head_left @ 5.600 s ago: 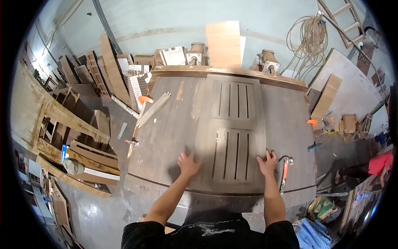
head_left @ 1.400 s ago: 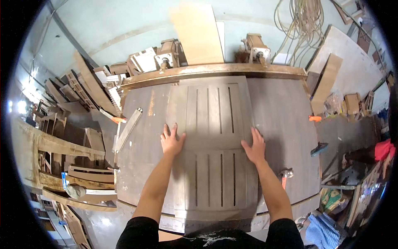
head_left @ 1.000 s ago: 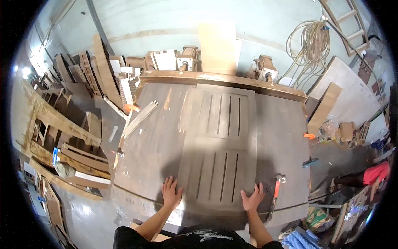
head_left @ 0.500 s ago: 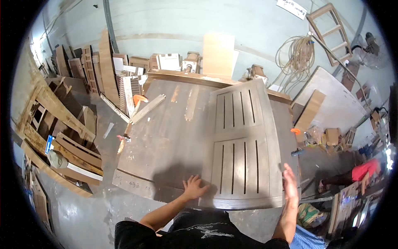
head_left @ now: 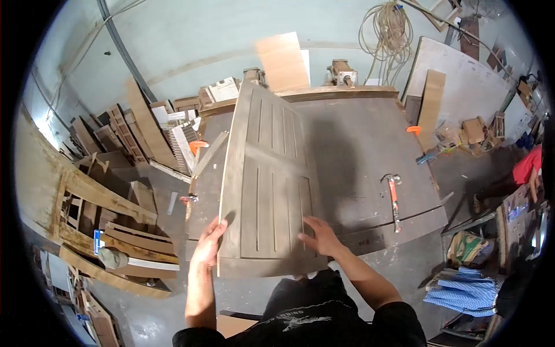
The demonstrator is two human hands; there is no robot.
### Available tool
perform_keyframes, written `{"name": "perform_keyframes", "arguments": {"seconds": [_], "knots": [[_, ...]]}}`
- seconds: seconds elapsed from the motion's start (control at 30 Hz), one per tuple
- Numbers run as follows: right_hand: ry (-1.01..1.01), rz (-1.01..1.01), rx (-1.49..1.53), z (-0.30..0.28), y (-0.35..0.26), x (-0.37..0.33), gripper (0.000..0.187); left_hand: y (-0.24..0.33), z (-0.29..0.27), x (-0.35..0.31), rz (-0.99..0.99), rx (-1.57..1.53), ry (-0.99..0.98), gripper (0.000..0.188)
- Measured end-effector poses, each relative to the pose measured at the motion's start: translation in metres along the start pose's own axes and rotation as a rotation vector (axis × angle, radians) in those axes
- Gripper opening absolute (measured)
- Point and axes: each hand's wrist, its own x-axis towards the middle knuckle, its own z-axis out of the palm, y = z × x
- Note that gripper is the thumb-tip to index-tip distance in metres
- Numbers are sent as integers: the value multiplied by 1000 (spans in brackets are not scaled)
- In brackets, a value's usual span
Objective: The person aligns wooden slats within a frame on a workbench, hammers the edges of the frame to secure the slats together, and then moves the completed shutter panel to a stack on the floor.
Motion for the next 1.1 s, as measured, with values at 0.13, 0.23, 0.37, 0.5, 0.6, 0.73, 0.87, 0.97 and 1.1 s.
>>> {"name": "perform_keyframes", "arguments": {"seconds": [0.13,0.23,0.37,0.5,0.6,0.73,0.87,0.97,1.1], "knots": [[124,146,-370,16,41,-51,68,-77,-66,4,-316,469,181,64],[160,104,-538,23,63,-79,68,-139,-76,5,-431,636,218,65],[174,126,-626,22,70,-98,71,-213,-97,12,-344,738,196,65],[193,159,-597,16,74,-121,72,-207,-99,20,-474,963,-104,75],[153,148,-611,11,79,-140,73,-216,-97,16,-694,1006,-232,77],[133,229,-605,2,79,-158,74,-260,-104,-10,-496,933,-170,58],[125,195,-632,-18,96,-147,73,-302,-91,-68,-423,517,84,39],[316,241,-700,-45,114,-124,60,-285,-60,-91,-415,390,268,33],[370,190,-679,-62,131,-64,52,-325,-70,-102,-269,459,442,47]]}}
